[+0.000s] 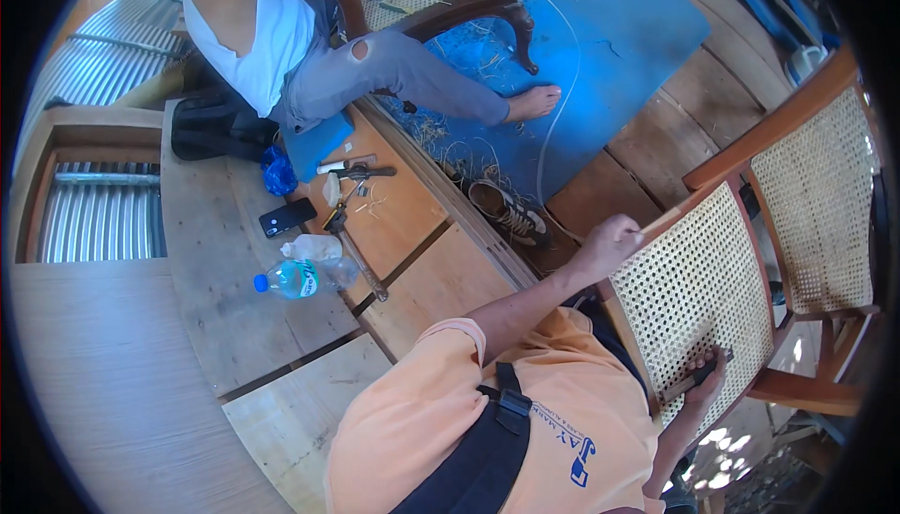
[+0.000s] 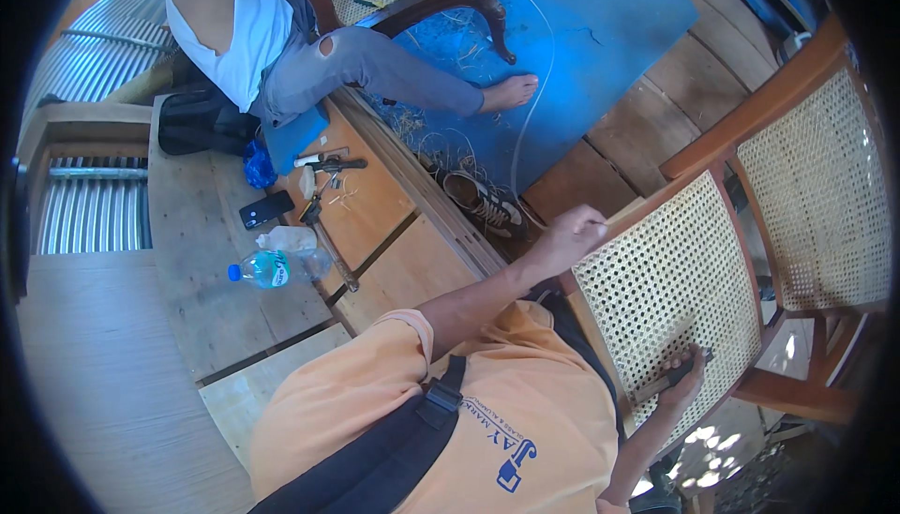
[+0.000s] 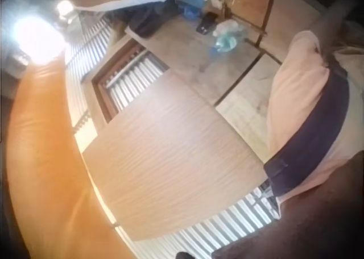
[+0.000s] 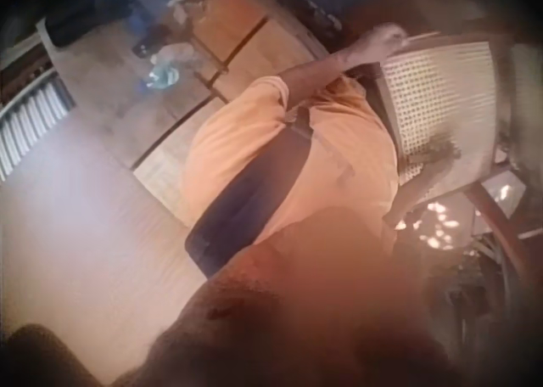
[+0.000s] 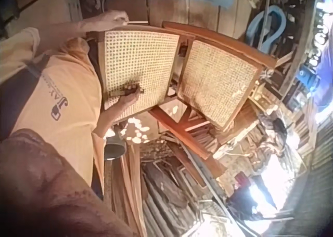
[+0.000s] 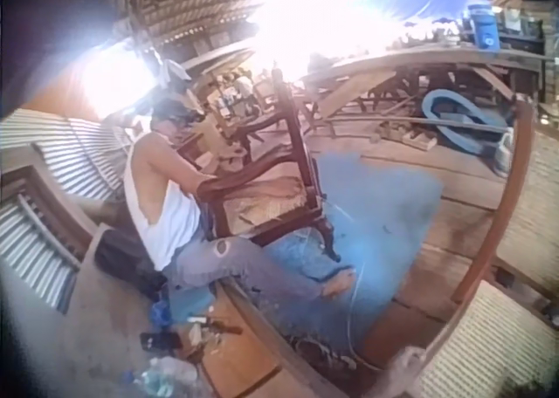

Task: The user is weaving or repairing the rattan cane webbing on the seat of a wooden chair.

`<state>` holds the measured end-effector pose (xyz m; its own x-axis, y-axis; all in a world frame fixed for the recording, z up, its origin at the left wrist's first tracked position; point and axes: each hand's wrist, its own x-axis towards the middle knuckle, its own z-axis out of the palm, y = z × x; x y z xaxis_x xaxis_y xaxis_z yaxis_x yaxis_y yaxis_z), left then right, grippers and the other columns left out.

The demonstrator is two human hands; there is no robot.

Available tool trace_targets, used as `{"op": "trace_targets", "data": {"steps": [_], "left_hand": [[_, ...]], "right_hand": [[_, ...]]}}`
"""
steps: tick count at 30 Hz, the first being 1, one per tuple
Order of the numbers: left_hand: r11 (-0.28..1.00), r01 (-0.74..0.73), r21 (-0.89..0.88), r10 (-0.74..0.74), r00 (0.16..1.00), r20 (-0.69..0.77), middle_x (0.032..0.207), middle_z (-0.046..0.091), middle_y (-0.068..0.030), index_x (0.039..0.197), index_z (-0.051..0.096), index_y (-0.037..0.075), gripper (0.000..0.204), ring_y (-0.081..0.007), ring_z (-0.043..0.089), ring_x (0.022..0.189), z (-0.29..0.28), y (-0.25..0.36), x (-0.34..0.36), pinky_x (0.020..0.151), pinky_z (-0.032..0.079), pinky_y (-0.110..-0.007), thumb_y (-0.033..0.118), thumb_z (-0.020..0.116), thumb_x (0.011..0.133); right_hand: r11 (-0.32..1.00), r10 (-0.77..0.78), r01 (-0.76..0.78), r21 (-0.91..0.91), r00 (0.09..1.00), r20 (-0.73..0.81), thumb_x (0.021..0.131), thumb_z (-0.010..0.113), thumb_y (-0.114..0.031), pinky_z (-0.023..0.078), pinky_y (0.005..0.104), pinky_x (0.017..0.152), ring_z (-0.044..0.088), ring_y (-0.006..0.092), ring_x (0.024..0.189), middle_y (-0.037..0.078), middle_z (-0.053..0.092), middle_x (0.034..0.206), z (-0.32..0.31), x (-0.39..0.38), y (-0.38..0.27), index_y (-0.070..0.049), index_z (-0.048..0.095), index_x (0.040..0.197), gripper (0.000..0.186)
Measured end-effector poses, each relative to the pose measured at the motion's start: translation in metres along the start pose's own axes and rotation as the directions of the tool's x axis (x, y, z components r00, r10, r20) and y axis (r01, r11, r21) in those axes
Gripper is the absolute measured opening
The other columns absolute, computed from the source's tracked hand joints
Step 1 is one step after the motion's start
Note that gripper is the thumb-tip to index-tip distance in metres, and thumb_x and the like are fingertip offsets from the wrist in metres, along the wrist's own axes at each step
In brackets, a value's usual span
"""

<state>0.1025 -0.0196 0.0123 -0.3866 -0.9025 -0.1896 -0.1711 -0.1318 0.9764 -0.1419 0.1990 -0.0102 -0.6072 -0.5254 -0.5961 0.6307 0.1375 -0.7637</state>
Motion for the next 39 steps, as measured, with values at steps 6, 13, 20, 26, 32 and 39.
{"op": "trace_targets", "data": {"steps": [6,13,20,26,32,39], "left_hand": [[0.965,0.164,0.204,-0.075,0.92,-0.386,0.074,0.06,-0.0112,0.088,0.055,0.002,0.02,-0.0225,0.06,0.071,-0.108,-0.048,-0.015,0.063,0.046,-0.033,0.021,0.054,0.082],[0.441,0.022,0.897,0.098,0.993,-0.073,0.064,0.056,-0.01,0.072,0.054,0.01,0.008,-0.025,0.056,0.063,-0.204,-0.101,-0.07,0.066,0.037,-0.04,0.017,0.055,0.076],[0.517,-0.012,0.856,0.165,0.982,-0.086,0.067,0.058,-0.0066,0.074,0.055,0.01,0.007,-0.0214,0.057,0.068,-0.196,-0.108,-0.068,0.071,0.039,-0.038,0.017,0.057,0.074],[0.499,0.011,0.867,0.127,0.988,-0.085,0.074,0.06,-0.0052,0.08,0.054,0.011,0.01,-0.0213,0.058,0.073,-0.198,-0.105,-0.068,0.072,0.038,-0.035,0.019,0.056,0.075],[0.535,0.048,0.844,0.085,0.99,-0.11,0.075,0.058,-0.0049,0.077,0.055,0.011,0.009,-0.0213,0.056,0.078,-0.197,-0.108,-0.066,0.075,0.039,-0.036,0.016,0.059,0.071],[0.496,0.039,0.867,0.042,0.997,-0.069,0.076,0.058,-0.0034,0.081,0.054,0.011,0.013,-0.0194,0.055,0.076,-0.2,-0.102,-0.067,0.073,0.038,-0.034,0.018,0.059,0.071]], "right_hand": [[0.988,0.08,-0.098,-0.121,0.986,-0.149,0.085,0.053,-0.033,0.038,0.0218,0.044,0.042,0.0084,0.053,-0.003,0.042,0.065,0.006,-0.003,-0.009,-0.008,0.051,0.09,0.025],[0.944,0.126,-0.168,-0.285,0.979,-0.16,0.085,0.053,-0.031,0.037,0.0231,0.039,0.043,0.0094,0.048,-0.002,0.043,0.062,0.021,0.01,-0.029,-0.009,0.051,0.086,0.022],[0.337,-0.233,0.074,-0.939,0.972,-0.008,0.081,0.052,-0.024,0.043,0.0327,0.048,0.051,0.0176,0.051,0.009,0.049,0.053,0.061,0.04,-0.036,-0.001,0.056,0.076,0.023],[-0.109,-0.416,0.008,-0.994,0.908,0.053,0.082,0.048,-0.026,0.044,0.0431,0.065,0.058,0.0352,0.071,0.021,0.061,0.082,0.084,0.039,-0.016,0.002,0.057,0.093,0.031],[-0.152,-0.485,-0.005,-0.988,0.871,0.071,0.087,0.045,-0.026,0.043,0.0423,0.066,0.057,0.0365,0.073,0.022,0.058,0.086,0.097,0.028,-0.005,0.002,0.055,0.096,0.031],[-0.086,-0.443,-0.028,-0.996,0.896,0.013,0.089,0.042,-0.03,0.042,0.0396,0.068,0.054,0.0367,0.075,0.024,0.056,0.09,0.08,0.033,-0.004,0.004,0.052,0.103,0.038]]}}
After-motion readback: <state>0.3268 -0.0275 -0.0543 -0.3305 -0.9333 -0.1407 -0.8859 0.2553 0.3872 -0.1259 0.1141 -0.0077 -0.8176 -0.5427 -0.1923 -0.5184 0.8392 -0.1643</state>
